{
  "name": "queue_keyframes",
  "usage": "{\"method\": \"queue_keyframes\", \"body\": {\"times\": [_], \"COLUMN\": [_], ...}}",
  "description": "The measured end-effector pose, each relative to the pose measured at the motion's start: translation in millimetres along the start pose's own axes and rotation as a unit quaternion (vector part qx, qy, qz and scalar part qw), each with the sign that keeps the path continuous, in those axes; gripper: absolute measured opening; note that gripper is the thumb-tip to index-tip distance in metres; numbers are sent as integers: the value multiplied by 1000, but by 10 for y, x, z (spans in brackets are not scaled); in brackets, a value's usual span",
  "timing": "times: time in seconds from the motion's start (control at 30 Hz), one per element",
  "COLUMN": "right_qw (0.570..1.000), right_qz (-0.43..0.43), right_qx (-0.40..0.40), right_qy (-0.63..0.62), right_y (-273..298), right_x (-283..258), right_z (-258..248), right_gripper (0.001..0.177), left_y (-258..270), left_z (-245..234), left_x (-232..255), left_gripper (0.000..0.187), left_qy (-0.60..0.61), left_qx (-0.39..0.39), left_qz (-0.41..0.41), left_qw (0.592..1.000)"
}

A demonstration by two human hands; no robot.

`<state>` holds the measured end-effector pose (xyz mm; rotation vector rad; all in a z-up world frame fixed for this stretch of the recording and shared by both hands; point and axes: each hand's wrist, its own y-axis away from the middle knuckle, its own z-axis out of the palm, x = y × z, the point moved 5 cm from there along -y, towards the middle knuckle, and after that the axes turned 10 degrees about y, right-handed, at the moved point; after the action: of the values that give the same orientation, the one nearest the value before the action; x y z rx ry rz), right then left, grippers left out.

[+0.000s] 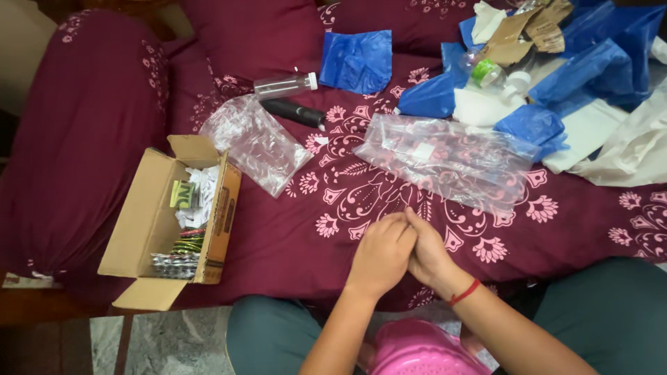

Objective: The person takes small white packets from a cardboard box, folds them, and places them into a clear plastic bag on a bed before moving the bag and box aside.

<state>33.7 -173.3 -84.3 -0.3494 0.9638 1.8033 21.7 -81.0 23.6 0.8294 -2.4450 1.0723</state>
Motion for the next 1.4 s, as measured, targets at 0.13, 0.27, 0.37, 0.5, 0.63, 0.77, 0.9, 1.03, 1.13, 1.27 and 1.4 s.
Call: {"method": "queue_keyframes", "body": {"times": [0.13, 0.27, 0.37, 0.5, 0.63, 0.77, 0.9, 1.03, 1.13, 1.27, 1.4], "right_qw": [999, 995, 995, 998, 998, 997, 996, 996, 995, 996, 995], "right_qz": [-37, -79, -75, -49, -43, -38, -31, -26, -23, -16, -10], "right_qx": [14, 15, -18, -32, -39, -66, -84, -84, -93, -91, -95], "right_qy": [14, 64, 58, 37, 37, 26, 16, 10, 11, 14, 10], "right_y": [-167, -232, -253, -255, -281, -270, -278, -285, -277, -269, -278], "right_x": [-51, -143, -150, -123, -125, -114, -106, -106, -117, -122, -124], "right_z": [-201, -315, -298, -275, -276, -272, -279, -284, -266, -262, -266], "right_gripper": [38, 22, 25, 27, 26, 25, 26, 28, 27, 27, 27], "left_y": [-72, -117, -138, -257, -508, -600, -675, -836, -1013, -1194, -1265], "left_z": [-53, -210, -258, -413, -483, -418, -448, -497, -457, -192, -20], "left_x": [38, -6, -441, -1485, -2249, -2648, -2651, -2716, -2846, -2989, -3058], "left_gripper": [21, 25, 14, 14, 32, 19, 7, 4, 4, 7, 4], "left_qy": [-16, 39, 188, 29, -106, -102, -123, -72, 5, 83, -113], "left_qx": [19, 56, 109, 196, 149, 98, 111, 180, 185, 108, 52], "left_qz": [20, 22, -65, -169, -146, -237, -233, -232, -232, -235, -197], "left_qw": [999, 997, 974, 966, 972, 961, 958, 953, 955, 962, 972]}}
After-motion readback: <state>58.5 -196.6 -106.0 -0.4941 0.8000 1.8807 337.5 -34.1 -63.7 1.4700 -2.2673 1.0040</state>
